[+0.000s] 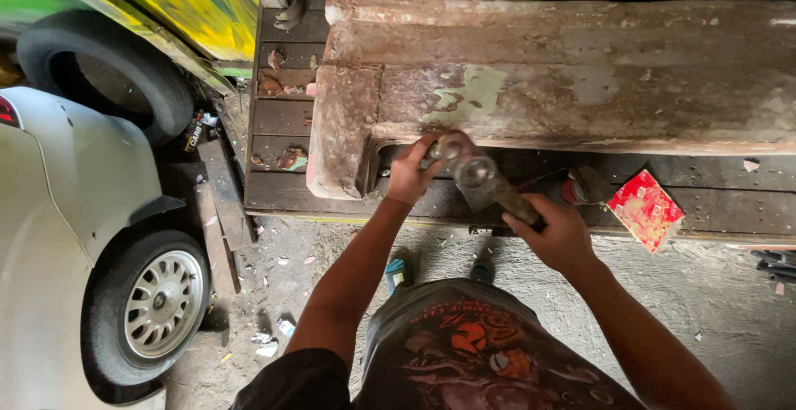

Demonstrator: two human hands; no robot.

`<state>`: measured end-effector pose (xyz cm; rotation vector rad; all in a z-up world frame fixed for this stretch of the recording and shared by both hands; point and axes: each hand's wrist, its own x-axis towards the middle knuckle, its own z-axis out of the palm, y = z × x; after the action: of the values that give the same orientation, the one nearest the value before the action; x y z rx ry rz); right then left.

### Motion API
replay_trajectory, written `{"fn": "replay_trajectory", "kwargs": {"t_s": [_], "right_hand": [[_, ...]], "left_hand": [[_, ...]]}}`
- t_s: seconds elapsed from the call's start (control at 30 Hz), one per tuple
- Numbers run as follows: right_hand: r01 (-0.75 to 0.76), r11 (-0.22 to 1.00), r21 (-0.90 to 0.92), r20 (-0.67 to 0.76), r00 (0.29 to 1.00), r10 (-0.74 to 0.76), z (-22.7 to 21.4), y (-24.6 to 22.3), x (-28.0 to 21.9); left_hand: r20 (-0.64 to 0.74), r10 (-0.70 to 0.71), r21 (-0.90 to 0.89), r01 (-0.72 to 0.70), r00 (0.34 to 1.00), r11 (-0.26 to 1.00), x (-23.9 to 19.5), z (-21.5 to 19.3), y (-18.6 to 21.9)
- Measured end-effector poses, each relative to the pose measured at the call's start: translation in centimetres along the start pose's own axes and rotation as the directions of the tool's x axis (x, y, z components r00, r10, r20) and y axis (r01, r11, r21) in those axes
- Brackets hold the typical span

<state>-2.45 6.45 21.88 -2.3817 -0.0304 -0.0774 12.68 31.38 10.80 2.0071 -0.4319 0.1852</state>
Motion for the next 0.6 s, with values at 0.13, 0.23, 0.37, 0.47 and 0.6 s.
{"fn": "replay_trajectory", "kwargs": {"t_s": [0.13,0.23,0.37,0.47,0.6], "right_hand": [[0.146,0.987,-0.072,-0.007,0.989,-0.147,0.7,-1.5,1.1],[0.065,0.993,-0.096,0.05,0.997,-0.061,1.7,-2.3,1.8],[0.023,0.99,-0.142,0.09,0.996,-0.01,2.8,-2.5,2.1],[-0.02,0.997,-0.072,0.154,0.988,0.031,3.4,-2.4,2.3],[-0.142,0.983,-0.116,0.196,0.967,0.162,4.0,-2.5,1.7]], "left_hand": [[-0.094,0.228,0.013,-0.228,0.969,0.974,0.2,0.0,-0.8],[-0.055,0.277,0.037,-0.275,0.959,0.961,0.1,-0.1,-1.4],[-0.101,0.361,-0.04,-0.366,0.927,0.93,0.1,0.1,-1.4],[-0.093,0.238,-0.077,-0.246,0.967,0.966,0.5,-0.2,-0.8],[-0.093,0.21,-0.098,-0.218,0.973,0.971,0.7,-1.1,0.4]]}}
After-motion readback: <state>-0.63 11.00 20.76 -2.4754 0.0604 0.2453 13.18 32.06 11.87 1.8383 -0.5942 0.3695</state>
